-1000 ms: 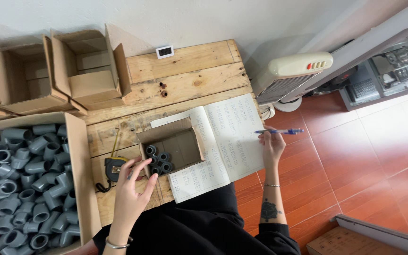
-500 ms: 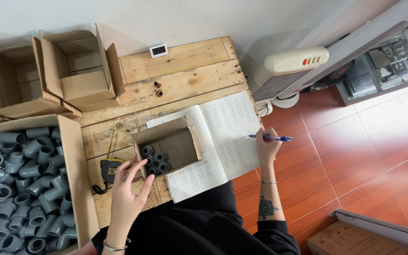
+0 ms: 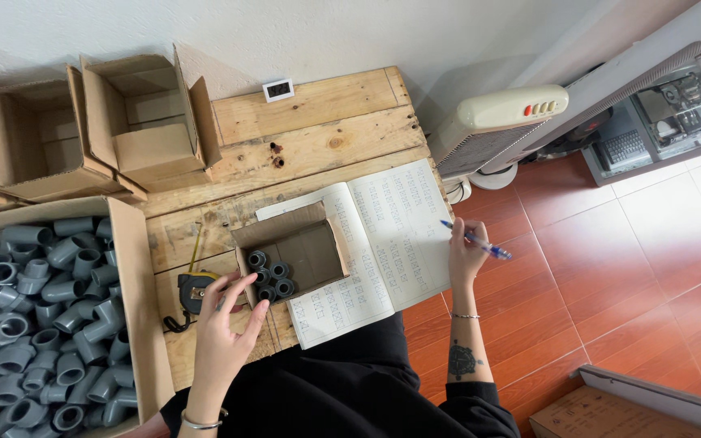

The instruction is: The person repeatedly picks up gray plastic pipe fittings from a large box, measures them with a tape measure, and records the measurements in a notebook. The person places the measured fittings into a smaller box on the table.

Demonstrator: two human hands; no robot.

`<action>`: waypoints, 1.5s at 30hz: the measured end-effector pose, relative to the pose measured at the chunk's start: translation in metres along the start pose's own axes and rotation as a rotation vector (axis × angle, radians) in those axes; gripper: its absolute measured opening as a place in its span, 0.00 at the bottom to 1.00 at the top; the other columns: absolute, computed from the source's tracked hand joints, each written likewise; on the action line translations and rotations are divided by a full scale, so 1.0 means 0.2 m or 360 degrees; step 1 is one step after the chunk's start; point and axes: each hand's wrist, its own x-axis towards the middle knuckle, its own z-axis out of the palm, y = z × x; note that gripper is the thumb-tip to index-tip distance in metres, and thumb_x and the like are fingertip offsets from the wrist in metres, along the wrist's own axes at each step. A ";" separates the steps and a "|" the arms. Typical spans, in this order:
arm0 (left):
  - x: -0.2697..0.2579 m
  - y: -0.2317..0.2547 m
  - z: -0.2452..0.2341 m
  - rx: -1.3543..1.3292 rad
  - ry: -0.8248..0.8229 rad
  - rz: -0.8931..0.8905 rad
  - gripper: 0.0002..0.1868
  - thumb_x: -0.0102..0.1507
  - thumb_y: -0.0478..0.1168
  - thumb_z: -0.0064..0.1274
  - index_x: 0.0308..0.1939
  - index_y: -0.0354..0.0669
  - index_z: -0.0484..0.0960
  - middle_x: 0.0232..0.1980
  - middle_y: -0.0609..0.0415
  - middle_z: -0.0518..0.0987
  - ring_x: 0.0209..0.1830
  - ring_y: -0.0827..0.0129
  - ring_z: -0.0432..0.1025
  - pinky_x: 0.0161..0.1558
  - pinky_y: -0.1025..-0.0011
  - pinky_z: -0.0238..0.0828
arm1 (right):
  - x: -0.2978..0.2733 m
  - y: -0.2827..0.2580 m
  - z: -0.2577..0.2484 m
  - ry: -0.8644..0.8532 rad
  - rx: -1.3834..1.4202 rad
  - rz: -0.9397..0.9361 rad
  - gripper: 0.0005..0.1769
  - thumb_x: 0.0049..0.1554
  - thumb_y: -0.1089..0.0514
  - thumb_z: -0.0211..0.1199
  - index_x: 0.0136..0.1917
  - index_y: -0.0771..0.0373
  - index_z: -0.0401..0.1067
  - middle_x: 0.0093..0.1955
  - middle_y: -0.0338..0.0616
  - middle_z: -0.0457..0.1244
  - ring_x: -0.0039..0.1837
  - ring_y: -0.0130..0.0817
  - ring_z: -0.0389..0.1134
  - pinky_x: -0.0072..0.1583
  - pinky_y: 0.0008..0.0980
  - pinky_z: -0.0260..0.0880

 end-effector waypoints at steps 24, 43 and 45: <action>0.00 0.01 -0.01 -0.0018 -0.0001 0.0007 0.22 0.63 0.47 0.57 0.61 0.53 0.80 0.62 0.53 0.70 0.65 0.68 0.68 0.57 0.71 0.75 | -0.03 -0.10 0.03 -0.0616 -0.0624 -0.0588 0.35 0.51 0.81 0.46 0.61 0.54 0.79 0.54 0.42 0.64 0.57 0.41 0.62 0.59 0.39 0.69; -0.01 0.00 -0.03 0.0093 0.0033 0.0253 0.21 0.67 0.49 0.51 0.61 0.47 0.80 0.64 0.49 0.70 0.61 0.61 0.71 0.64 0.63 0.67 | -0.04 -0.27 0.07 -0.0389 -0.0259 -0.0654 0.17 0.63 0.78 0.53 0.53 0.64 0.79 0.52 0.49 0.67 0.56 0.43 0.69 0.58 0.39 0.74; -0.02 -0.01 -0.02 0.0113 0.0087 0.0259 0.20 0.66 0.48 0.54 0.61 0.49 0.80 0.62 0.46 0.72 0.60 0.52 0.73 0.61 0.59 0.70 | -0.07 -0.35 0.11 -0.0363 -0.0180 -0.0561 0.18 0.62 0.78 0.53 0.52 0.62 0.80 0.50 0.49 0.67 0.52 0.43 0.69 0.56 0.38 0.71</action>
